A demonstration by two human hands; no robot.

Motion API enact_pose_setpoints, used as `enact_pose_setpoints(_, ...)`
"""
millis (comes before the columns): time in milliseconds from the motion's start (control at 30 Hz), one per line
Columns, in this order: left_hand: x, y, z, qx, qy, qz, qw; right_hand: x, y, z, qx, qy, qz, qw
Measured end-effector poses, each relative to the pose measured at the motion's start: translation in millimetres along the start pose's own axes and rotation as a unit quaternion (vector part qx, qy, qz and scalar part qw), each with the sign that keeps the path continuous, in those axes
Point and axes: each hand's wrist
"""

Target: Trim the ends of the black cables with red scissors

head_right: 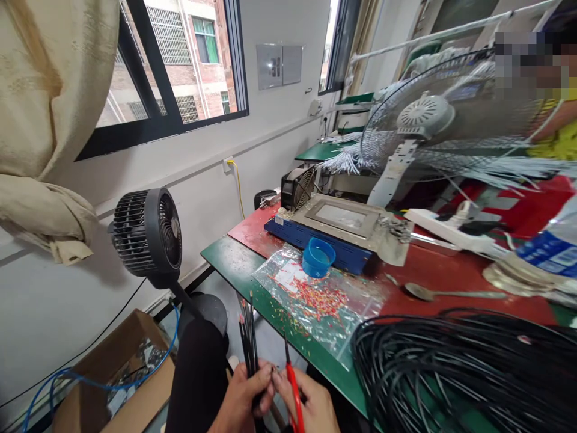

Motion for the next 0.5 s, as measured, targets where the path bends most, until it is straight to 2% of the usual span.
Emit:
enact_pose_setpoints(100, 0.3, 0, 0, -0.002, -0.005, -0.004, 1.000, 3, 8, -7, -0.029, 0.011, 0.041, 0.999)
enact_pose_setpoints(200, -0.3, 0, -2, -0.009, -0.006, 0.004, 1.000, 4, 11, -5, -0.051, 0.008, 0.057, 0.997)
enact_pose_setpoints(400, 0.8, 3, -1, -0.004, -0.015, 0.024, 1.000, 4, 0, 23, -0.096, 0.010, 0.047, 0.994)
enact_pose_setpoints(500, -2.0, 2, -2, -0.004, -0.014, 0.021, 1.000, 5, -2, 28, -0.086, 0.022, 0.051, 0.995)
Point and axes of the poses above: each hand's wrist, its own y-axis towards the middle knuckle, its own x-axis out of the back of the hand, z = x × y, and after that the axes turned 10 degrees about -x, right-handed
